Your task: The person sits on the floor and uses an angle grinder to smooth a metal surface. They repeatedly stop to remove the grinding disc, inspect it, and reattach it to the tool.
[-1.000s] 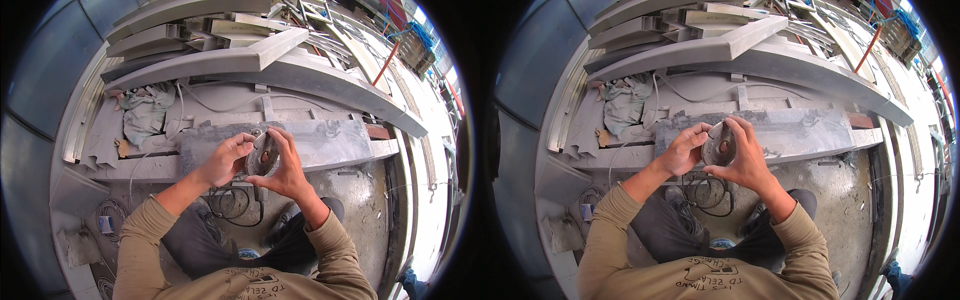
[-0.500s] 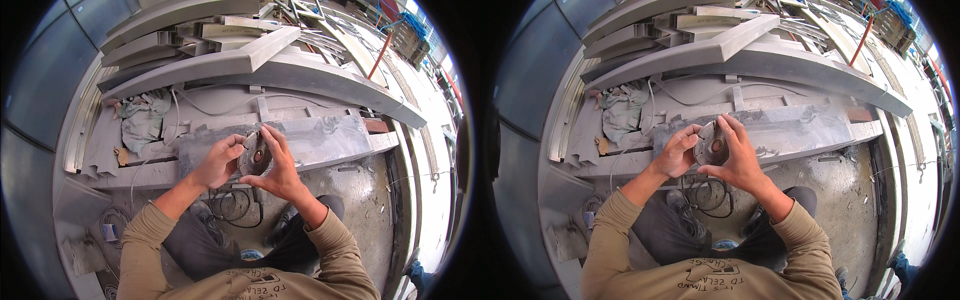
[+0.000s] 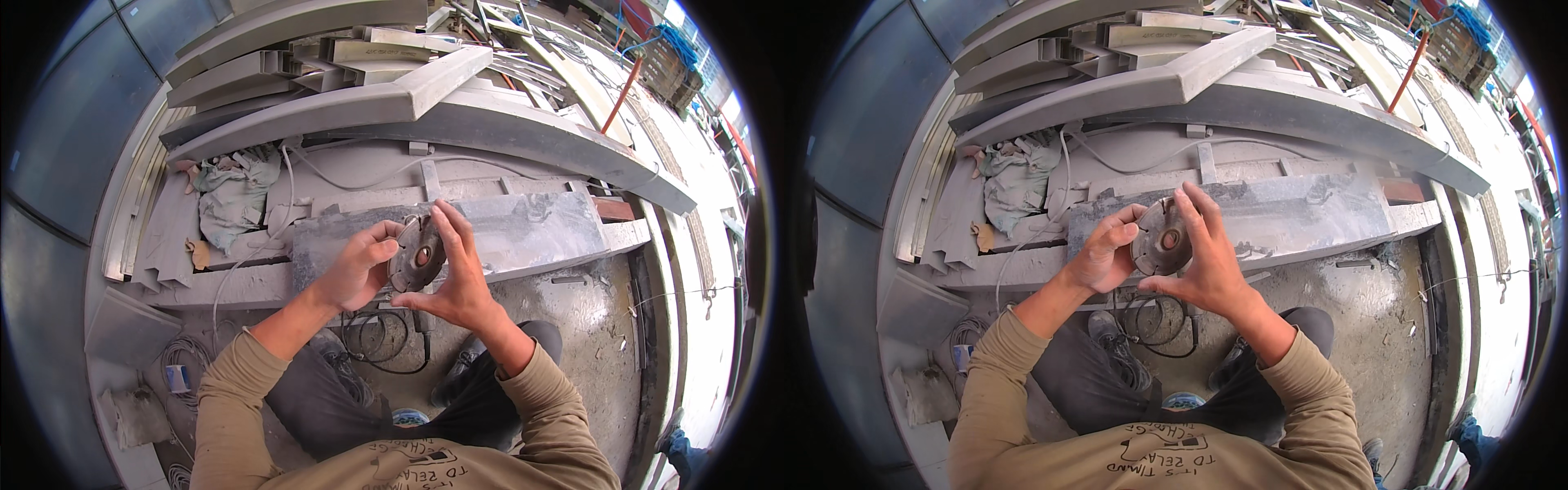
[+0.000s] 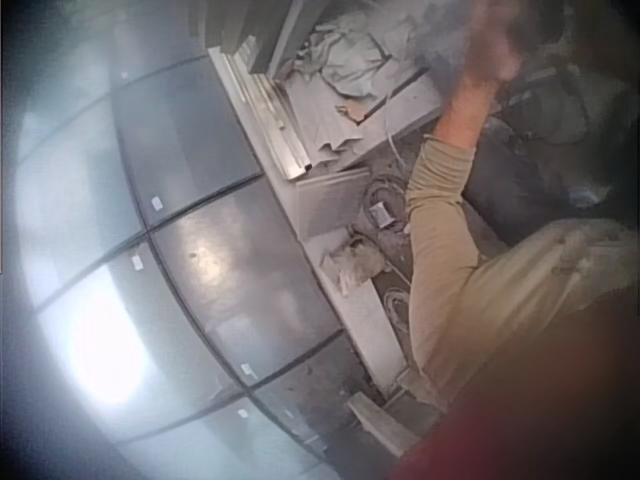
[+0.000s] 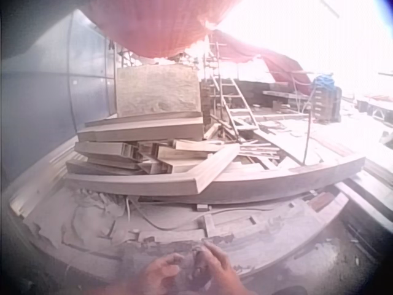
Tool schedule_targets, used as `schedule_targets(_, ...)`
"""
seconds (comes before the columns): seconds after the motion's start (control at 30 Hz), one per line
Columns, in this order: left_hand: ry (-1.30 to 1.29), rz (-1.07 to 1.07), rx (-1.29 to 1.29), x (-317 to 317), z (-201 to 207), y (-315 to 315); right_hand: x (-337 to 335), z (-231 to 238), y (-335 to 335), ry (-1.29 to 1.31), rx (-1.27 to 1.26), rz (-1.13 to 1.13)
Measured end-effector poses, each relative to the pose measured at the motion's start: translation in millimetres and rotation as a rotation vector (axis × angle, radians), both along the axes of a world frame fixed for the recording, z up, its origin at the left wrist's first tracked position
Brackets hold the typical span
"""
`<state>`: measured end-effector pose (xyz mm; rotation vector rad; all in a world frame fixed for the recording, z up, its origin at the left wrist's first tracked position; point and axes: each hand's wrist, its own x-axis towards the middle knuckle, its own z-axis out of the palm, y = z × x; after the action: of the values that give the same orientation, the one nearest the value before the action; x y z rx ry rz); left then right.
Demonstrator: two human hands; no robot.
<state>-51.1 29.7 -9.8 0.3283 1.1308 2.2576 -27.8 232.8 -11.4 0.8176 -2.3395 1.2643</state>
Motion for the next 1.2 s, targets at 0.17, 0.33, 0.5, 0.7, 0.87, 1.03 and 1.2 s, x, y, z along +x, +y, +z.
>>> schedule_targets(0.17,0.009,0.083,0.114,-5.6,6.5,-10.0,-6.3,4.9,9.9,0.037,-0.006,-0.045)
schedule_targets(0.33,0.079,0.14,0.143,-11.5,12.9,-21.9,-2.6,5.6,8.7,-0.19,-0.163,0.031)
schedule_targets(0.5,0.122,0.119,0.114,-9.6,15.6,-21.8,5.7,1.4,-3.6,-0.623,-0.679,0.286)
schedule_targets(0.7,0.041,0.093,0.071,-9.1,12.8,-17.2,3.3,-2.2,-1.4,-0.708,-0.701,0.155)
schedule_targets(0.87,-0.013,0.123,0.066,-10.1,10.3,-13.8,1.4,-1.6,-1.2,-0.788,-0.753,0.154)
schedule_targets(1.03,0.0,0.135,0.045,-14.7,7.2,-15.2,3.3,-1.0,-5.0,-0.811,-0.753,0.161)
schedule_targets(1.2,-0.014,0.208,-0.016,-17.9,-1.2,-16.1,3.9,-2.0,-8.6,-0.818,-0.735,0.167)
